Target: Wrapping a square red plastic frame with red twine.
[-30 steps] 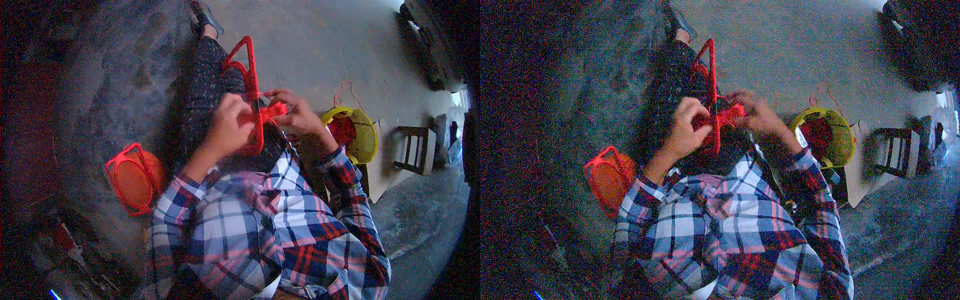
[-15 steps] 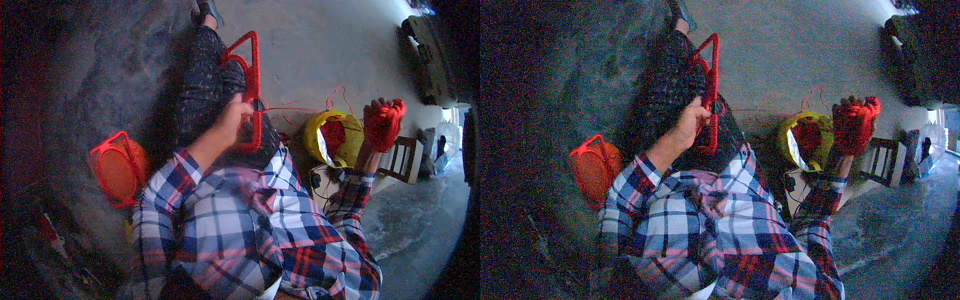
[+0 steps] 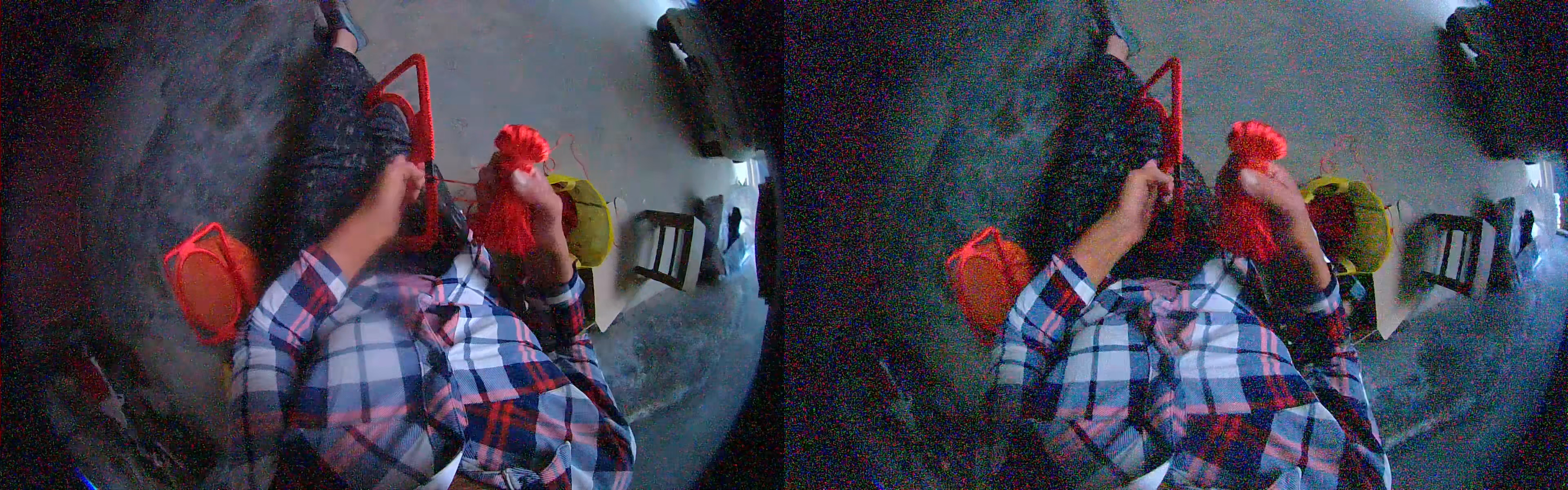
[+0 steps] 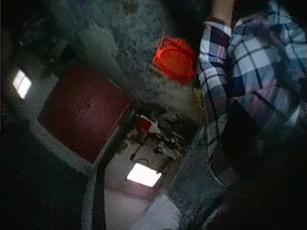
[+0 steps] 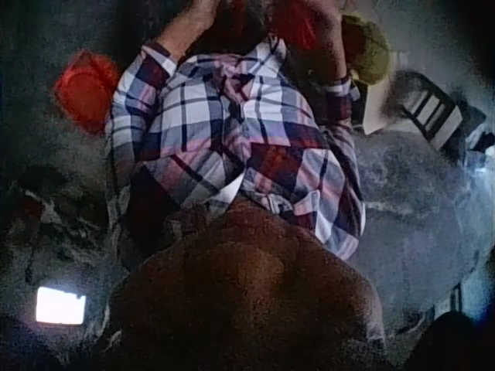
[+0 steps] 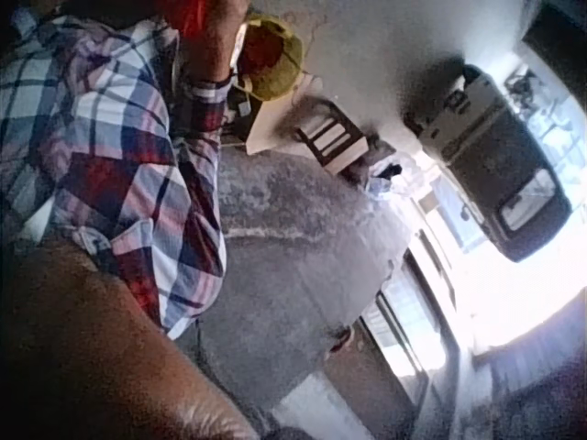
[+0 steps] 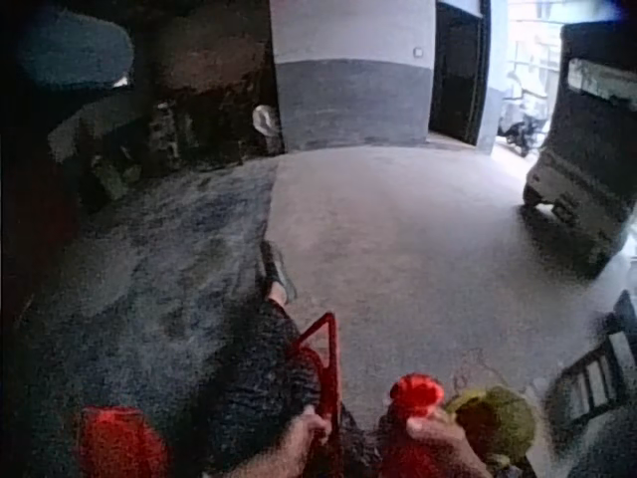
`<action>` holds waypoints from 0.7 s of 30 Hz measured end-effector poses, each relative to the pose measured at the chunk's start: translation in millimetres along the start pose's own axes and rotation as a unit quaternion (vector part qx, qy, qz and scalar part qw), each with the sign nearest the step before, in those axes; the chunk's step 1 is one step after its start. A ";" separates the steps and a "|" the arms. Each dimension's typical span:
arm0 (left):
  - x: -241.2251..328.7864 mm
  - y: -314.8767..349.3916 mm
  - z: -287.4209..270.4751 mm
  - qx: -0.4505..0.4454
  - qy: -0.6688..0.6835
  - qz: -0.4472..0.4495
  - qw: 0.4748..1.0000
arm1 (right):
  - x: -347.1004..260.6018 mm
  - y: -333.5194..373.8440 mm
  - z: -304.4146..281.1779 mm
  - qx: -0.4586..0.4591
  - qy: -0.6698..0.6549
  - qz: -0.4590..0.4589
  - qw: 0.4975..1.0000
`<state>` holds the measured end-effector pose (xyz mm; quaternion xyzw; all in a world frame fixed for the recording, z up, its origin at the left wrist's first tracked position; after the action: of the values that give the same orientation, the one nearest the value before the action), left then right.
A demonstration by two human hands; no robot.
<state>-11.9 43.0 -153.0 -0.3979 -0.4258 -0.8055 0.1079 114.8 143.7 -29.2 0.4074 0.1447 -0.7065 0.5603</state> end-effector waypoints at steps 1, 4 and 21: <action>-2.4 0.1 -8.1 0.008 0.002 0.002 1.000 | 1.4 3.9 3.3 0.034 0.042 0.024 0.998; 4.6 0.4 -4.9 -0.043 -0.044 0.025 0.998 | 6.1 18.5 18.8 0.035 0.082 0.029 0.996; 26.5 29.8 -31.9 0.086 -0.293 0.070 0.950 | 80.9 -71.9 -63.0 -0.101 0.697 -0.044 0.708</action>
<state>-31.6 4.5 -125.9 -0.6348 -0.4771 -0.6040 0.0684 72.3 154.6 -146.5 0.7179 0.5827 -0.2261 0.3063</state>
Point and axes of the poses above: each hand's wrist, its own y-axis away from the middle knuckle, its own z-axis out of the palm, x = y × z, the point moved 8 cm from there along -y, towards the middle knuckle, and after that the axes turned 1 degree about x, right-handed, at the moved point
